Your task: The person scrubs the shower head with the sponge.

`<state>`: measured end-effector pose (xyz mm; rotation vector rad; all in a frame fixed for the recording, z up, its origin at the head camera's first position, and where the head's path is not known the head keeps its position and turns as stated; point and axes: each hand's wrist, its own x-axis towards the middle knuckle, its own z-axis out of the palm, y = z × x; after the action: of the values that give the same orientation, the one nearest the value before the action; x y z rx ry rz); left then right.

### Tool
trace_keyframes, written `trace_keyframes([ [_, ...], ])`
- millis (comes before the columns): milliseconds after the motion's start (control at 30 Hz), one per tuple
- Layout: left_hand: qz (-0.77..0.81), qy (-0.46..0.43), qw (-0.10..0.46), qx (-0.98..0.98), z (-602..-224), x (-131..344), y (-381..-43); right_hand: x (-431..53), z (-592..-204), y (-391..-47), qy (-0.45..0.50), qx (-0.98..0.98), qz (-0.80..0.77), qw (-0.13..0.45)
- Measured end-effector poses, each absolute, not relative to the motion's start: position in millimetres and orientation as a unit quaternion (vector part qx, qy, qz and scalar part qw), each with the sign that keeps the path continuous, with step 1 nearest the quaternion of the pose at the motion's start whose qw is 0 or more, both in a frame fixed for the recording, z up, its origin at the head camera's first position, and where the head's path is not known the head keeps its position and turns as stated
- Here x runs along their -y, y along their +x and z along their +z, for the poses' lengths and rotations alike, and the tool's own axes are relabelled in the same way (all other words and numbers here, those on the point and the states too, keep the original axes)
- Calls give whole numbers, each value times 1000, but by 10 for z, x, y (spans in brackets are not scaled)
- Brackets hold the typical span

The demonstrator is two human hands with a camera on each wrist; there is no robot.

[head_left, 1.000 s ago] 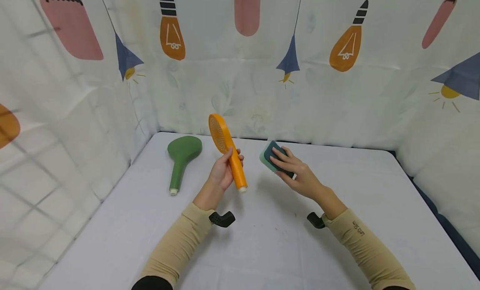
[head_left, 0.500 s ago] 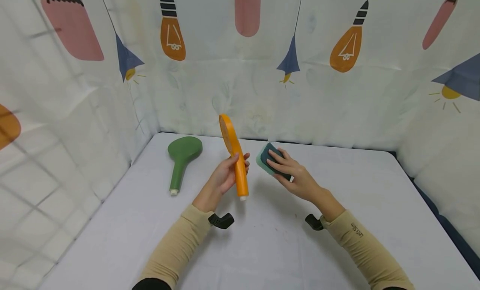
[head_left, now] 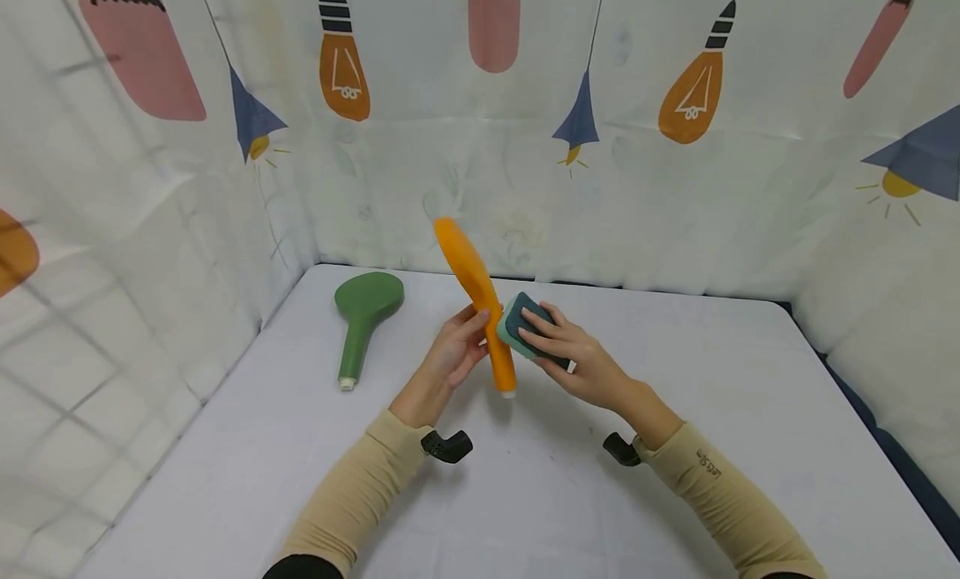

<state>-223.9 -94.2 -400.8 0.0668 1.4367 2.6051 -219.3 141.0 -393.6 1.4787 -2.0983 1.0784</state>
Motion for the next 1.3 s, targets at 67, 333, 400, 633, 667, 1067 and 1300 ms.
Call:
trace_keyframes([
  [67,871,33,80,-484,-3996,941,-2229,-1402,-3933,-2183,525,741,378,177],
  [333,864,75,68,-493,-3959,941,-2181,-1393,-3917,-2184,524,741,371,197],
  [400,866,84,64,-488,-3959,938,-2179,-1382,-3907,-2191,525,740,367,203],
  [633,875,73,33,-478,-3977,909,-2161,-1364,-3915,-2208,526,751,342,206],
  [667,875,72,29,-477,-3978,906,-2158,-1359,-3913,-2206,526,753,336,208],
  [1067,895,49,40,-441,-3947,936,-2152,-1362,-3997,-2199,541,769,218,262],
  [1300,899,41,31,-435,-3919,974,-2146,-1431,-4079,-2184,557,758,203,272],
])
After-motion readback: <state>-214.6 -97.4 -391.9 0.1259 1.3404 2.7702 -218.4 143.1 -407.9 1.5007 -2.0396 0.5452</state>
